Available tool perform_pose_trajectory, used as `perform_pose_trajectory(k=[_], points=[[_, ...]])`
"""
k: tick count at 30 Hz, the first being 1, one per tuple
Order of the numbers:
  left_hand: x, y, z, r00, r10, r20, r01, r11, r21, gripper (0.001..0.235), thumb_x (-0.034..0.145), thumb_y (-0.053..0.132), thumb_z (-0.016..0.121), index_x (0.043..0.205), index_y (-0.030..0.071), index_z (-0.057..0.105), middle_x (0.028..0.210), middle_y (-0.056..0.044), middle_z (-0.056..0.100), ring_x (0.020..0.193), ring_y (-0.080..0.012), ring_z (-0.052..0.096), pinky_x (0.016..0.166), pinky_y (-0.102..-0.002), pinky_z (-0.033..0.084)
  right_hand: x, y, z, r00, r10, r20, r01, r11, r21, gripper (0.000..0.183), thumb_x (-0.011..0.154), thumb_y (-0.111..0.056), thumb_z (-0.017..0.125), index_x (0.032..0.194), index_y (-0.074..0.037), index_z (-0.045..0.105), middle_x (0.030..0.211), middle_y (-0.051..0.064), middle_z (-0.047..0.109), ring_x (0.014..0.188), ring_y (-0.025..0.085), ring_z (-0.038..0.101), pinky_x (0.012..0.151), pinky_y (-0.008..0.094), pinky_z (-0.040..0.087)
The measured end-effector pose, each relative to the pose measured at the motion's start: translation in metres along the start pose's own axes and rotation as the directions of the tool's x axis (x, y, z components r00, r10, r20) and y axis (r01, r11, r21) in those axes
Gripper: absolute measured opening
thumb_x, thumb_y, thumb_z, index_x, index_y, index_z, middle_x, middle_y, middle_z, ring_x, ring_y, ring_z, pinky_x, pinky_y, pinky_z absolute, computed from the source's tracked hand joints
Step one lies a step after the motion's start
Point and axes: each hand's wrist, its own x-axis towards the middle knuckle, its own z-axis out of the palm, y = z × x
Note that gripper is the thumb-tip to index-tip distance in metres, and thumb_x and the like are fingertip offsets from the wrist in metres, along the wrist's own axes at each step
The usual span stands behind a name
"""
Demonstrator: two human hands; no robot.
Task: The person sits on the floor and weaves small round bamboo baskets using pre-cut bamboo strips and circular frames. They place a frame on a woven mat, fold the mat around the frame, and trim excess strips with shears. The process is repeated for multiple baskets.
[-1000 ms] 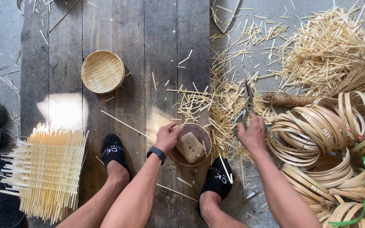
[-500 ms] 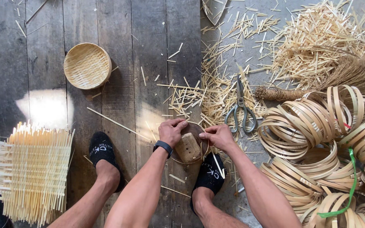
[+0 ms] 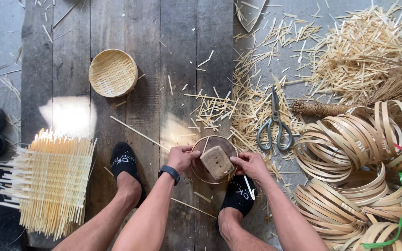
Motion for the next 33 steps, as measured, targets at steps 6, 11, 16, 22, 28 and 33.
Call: perform_pose_trajectory(k=[6,11,16,22,28,33], points=[[0.007,-0.006,-0.004,0.993,-0.12,0.009,0.12,0.993,-0.01,0.031,0.075,0.01,0.089,0.103,-0.001,0.082,0.092,-0.012,0.081,0.072,-0.0144,0.071,0.069,-0.032,0.059,-0.001,-0.005,0.002,1.0,0.006,-0.027,-0.006,1.0,-0.016,0.032,0.084,-0.025,0.083,0.101,0.002,0.081,0.081,0.01,0.077,0.059,0.012,0.068,0.052,0.026,0.056],[-0.011,0.011,-0.006,0.984,-0.172,0.041,0.176,0.968,-0.18,0.029,0.082,0.01,0.085,0.107,-0.002,0.079,0.096,-0.013,0.08,0.077,-0.0176,0.073,0.07,-0.037,0.061,-0.017,-0.018,0.004,0.999,-0.044,-0.02,0.045,0.996,0.08,0.028,0.085,-0.021,0.08,0.102,0.001,0.079,0.085,0.011,0.079,0.064,0.014,0.071,0.054,0.027,0.059],[-0.074,-0.009,0.011,0.917,-0.281,0.285,0.399,0.689,-0.604,0.024,0.096,0.012,0.058,0.118,0.006,0.065,0.117,-0.01,0.072,0.099,-0.0206,0.073,0.082,-0.043,0.065,-0.037,-0.003,0.018,0.985,-0.012,0.173,-0.056,0.922,0.383,0.023,0.088,-0.016,0.074,0.097,0.004,0.075,0.091,0.014,0.079,0.074,0.018,0.077,0.06,0.033,0.066],[-0.084,-0.038,0.041,0.962,-0.206,0.177,0.27,0.651,-0.71,0.023,0.098,0.012,0.063,0.113,-0.004,0.069,0.106,-0.013,0.074,0.092,-0.026,0.074,0.085,-0.045,0.066,-0.033,0.013,0.028,0.998,0.041,0.058,-0.049,0.987,0.153,0.03,0.09,-0.022,0.075,0.091,0.007,0.075,0.083,0.017,0.078,0.068,0.023,0.077,0.056,0.034,0.064],[-0.08,-0.033,0.046,0.933,-0.355,0.064,0.299,0.661,-0.688,0.02,0.097,0.009,0.064,0.112,-0.004,0.069,0.104,-0.012,0.074,0.09,-0.0249,0.073,0.081,-0.045,0.066,-0.037,0.016,0.042,0.996,0.023,-0.089,-0.017,0.998,0.068,0.034,0.09,-0.026,0.075,0.093,0.008,0.078,0.079,0.015,0.078,0.064,0.022,0.074,0.051,0.034,0.06],[-0.092,-0.024,0.039,0.95,-0.279,0.14,0.297,0.676,-0.674,0.027,0.098,0.01,0.062,0.123,0.002,0.065,0.106,-0.011,0.074,0.09,-0.025,0.074,0.077,-0.042,0.066,-0.041,0.012,0.031,0.995,-0.016,0.103,-0.007,0.974,0.226,0.029,0.091,-0.023,0.072,0.098,0.004,0.075,0.084,0.013,0.079,0.069,0.021,0.077,0.058,0.032,0.064]])
